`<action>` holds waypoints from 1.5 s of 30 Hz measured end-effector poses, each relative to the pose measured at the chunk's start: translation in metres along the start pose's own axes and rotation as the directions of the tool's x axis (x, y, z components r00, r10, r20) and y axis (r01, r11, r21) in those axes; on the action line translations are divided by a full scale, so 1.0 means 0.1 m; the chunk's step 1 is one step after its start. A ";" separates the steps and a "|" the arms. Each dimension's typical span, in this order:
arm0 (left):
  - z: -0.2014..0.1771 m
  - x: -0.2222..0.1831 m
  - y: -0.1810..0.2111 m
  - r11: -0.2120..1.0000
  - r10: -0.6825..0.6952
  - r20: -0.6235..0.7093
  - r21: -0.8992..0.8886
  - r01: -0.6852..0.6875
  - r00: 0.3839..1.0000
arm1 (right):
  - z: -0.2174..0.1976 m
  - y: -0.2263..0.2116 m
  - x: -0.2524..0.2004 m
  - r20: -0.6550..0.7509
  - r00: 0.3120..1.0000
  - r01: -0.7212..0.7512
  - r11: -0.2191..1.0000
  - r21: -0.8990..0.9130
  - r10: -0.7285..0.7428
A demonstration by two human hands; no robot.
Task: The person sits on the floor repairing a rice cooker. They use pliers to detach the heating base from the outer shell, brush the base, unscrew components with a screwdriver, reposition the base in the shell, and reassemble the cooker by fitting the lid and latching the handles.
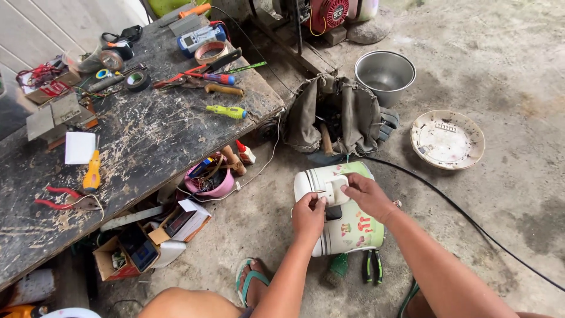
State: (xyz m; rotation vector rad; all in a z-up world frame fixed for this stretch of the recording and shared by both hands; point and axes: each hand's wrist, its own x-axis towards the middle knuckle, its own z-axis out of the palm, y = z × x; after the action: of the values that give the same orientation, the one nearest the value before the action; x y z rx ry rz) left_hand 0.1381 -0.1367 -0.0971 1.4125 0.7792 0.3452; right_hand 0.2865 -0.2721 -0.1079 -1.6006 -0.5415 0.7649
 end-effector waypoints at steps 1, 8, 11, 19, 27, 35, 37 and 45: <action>-0.02 -0.04 0.02 0.988 0.091 -0.047 0.129 -0.084 0.995 | 0.00 0.01 0.01 -0.005 1.000 0.016 0.999 -0.044 -0.016; -0.09 0.08 -0.37 0.920 0.360 -0.128 0.211 -0.329 0.924 | -0.01 -0.32 0.04 -0.135 0.987 -0.122 0.945 -0.303 0.084; -0.06 0.12 -0.29 0.965 0.252 -0.129 0.106 -0.240 0.959 | -0.12 -0.38 0.10 -0.156 0.987 -0.083 0.953 -0.291 0.038; -0.12 -0.01 -0.22 0.986 0.160 -0.136 -0.025 -0.165 0.978 | -0.07 -0.49 -0.02 -0.261 0.965 -0.214 0.682 -0.700 0.036; -0.29 -0.31 0.19 0.856 0.325 -0.091 0.451 -0.252 0.941 | -0.42 -1.31 0.01 -0.169 0.972 0.005 0.740 -0.673 -0.160; -0.37 -0.32 0.24 0.663 0.343 0.128 0.669 -0.337 0.930 | -1.67 -2.02 0.19 -0.254 0.886 0.185 0.798 -0.573 -0.388; -0.37 -0.32 0.23 0.650 0.335 0.145 0.680 -0.340 0.931 | -2.08 -1.85 0.23 -0.295 0.860 0.215 0.820 -0.530 -0.416; -0.35 -0.30 0.33 0.593 0.294 0.173 0.739 -0.321 0.940 | -3.20 0.11 0.39 -0.717 0.695 -0.228 0.928 -0.296 -0.059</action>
State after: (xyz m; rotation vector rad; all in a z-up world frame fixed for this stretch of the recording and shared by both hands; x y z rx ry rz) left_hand 0.1014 -0.1249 -0.0557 2.3798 0.6671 0.2604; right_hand 0.5478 -0.4619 -0.1053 -2.1197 -0.0159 0.0361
